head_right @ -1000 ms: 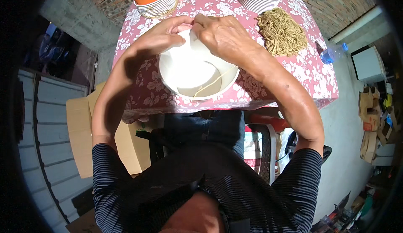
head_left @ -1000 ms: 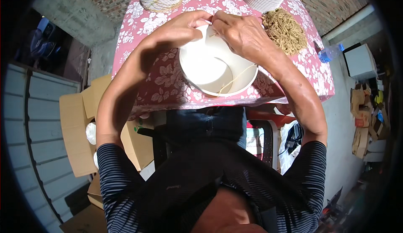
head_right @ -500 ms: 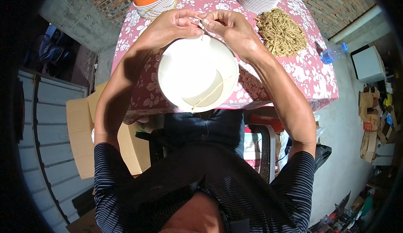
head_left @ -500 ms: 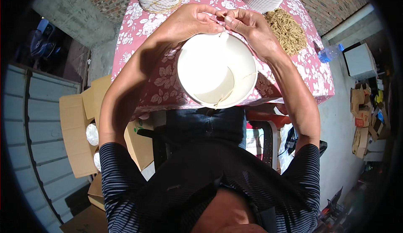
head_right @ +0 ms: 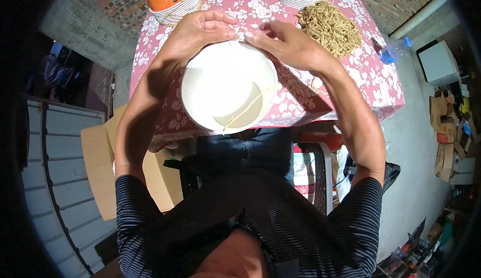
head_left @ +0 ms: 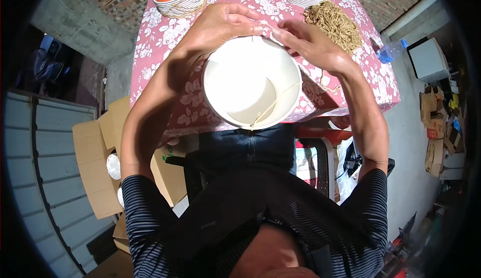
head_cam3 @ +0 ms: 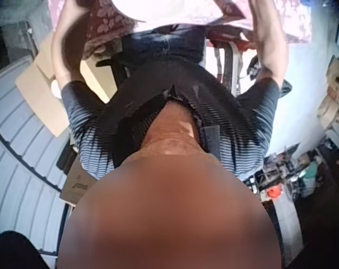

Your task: The person is attaching elastic strings to the rims of paper bowls, likely for a manufacturing or packaging task.

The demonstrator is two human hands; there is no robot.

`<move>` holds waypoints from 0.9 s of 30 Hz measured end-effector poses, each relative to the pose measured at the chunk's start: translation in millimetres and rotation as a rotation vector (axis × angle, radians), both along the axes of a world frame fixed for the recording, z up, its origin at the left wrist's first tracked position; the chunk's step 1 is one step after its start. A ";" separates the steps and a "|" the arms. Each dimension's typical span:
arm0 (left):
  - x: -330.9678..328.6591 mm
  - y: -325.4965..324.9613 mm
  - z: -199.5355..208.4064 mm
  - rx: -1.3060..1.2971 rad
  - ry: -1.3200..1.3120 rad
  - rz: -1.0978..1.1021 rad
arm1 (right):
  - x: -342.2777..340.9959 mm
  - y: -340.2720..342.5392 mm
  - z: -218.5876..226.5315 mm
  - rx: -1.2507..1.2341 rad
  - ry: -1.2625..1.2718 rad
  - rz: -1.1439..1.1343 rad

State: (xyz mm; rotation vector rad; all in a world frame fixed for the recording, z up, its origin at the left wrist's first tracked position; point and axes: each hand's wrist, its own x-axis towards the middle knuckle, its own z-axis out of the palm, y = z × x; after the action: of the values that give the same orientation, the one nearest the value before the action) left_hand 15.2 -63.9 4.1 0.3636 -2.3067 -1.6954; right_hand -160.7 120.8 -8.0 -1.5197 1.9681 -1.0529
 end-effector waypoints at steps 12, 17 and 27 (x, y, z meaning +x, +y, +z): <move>-3.5 0.8 -8.3 0.273 0.130 -0.082 | -14.2 15.8 20.0 0.321 -0.483 0.118; -0.1 -2.4 -10.1 0.475 0.152 -0.109 | -10.2 18.5 18.6 0.237 -0.515 0.047; 4.1 8.3 -0.9 0.404 0.056 -0.095 | -10.1 33.8 30.0 0.263 -0.326 0.163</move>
State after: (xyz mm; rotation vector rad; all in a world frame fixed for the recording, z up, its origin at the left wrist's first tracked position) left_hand 19.2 -55.6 3.2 0.2790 -1.9604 -2.1903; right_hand -170.8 154.6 22.0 -1.2542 1.6537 -0.8712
